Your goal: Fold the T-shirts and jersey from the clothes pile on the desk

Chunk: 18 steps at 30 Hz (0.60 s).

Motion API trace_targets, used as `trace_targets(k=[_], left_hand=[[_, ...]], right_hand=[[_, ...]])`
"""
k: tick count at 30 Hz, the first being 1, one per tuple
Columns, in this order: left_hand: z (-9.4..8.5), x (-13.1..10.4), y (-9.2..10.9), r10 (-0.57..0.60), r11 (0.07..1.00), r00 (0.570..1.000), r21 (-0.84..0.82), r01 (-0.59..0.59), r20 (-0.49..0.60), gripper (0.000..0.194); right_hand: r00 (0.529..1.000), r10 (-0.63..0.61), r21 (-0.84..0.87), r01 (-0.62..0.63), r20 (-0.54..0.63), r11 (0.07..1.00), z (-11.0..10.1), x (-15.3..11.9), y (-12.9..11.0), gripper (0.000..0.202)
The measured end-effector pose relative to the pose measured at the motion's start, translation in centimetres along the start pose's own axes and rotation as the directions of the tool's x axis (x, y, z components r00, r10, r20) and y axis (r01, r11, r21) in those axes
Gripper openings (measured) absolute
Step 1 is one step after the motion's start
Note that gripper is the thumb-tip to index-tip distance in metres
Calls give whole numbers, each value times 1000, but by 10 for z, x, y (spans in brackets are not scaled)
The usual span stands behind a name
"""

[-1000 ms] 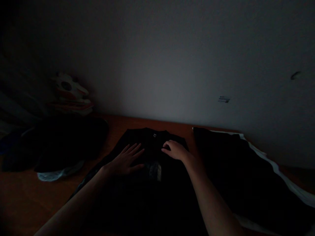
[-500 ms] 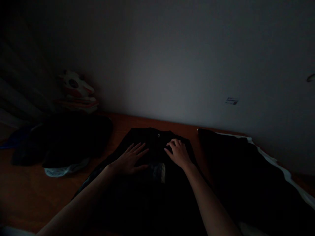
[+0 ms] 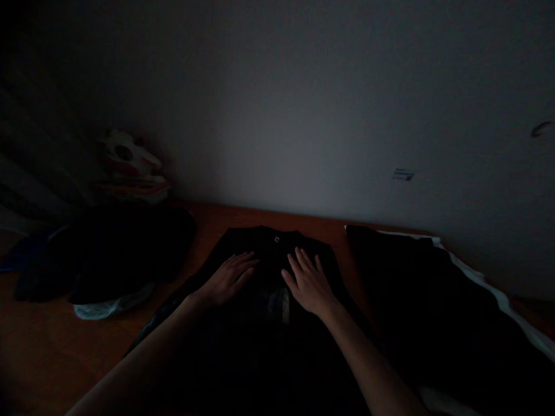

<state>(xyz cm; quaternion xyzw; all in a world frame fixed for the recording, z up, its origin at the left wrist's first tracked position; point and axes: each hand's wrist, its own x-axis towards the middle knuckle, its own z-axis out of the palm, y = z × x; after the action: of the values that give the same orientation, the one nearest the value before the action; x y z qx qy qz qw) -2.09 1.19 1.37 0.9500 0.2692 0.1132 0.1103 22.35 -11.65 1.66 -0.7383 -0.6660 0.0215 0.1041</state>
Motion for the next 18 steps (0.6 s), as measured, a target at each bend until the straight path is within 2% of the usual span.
trace_targets(k=[3,5,9,13,16,18], left_hand=[[9,2,-12,-186,975,976,102,198,-116,60],[16,2,-20,-253,948,957,160,275,-145,69],[26,2,-26,-274,937,952,185,296,-136,80],[26,7,-26,-317,920,939,195,339,-133,86],[22,12,-26,-339,914,931,188,360,-134,85],[19,13,-25,-334,917,928,170,360,-164,80]], right_hand=[[991,132,-59,-131,20,990,3,-11,12,69],[988,148,-41,-147,45,988,8,-16,18,68],[987,155,-8,-155,37,988,14,-19,22,66],[985,167,-9,-166,39,986,14,-13,23,68],[984,175,-13,-174,28,985,13,-8,22,72],[985,171,-23,-172,-36,985,11,-7,20,71]])
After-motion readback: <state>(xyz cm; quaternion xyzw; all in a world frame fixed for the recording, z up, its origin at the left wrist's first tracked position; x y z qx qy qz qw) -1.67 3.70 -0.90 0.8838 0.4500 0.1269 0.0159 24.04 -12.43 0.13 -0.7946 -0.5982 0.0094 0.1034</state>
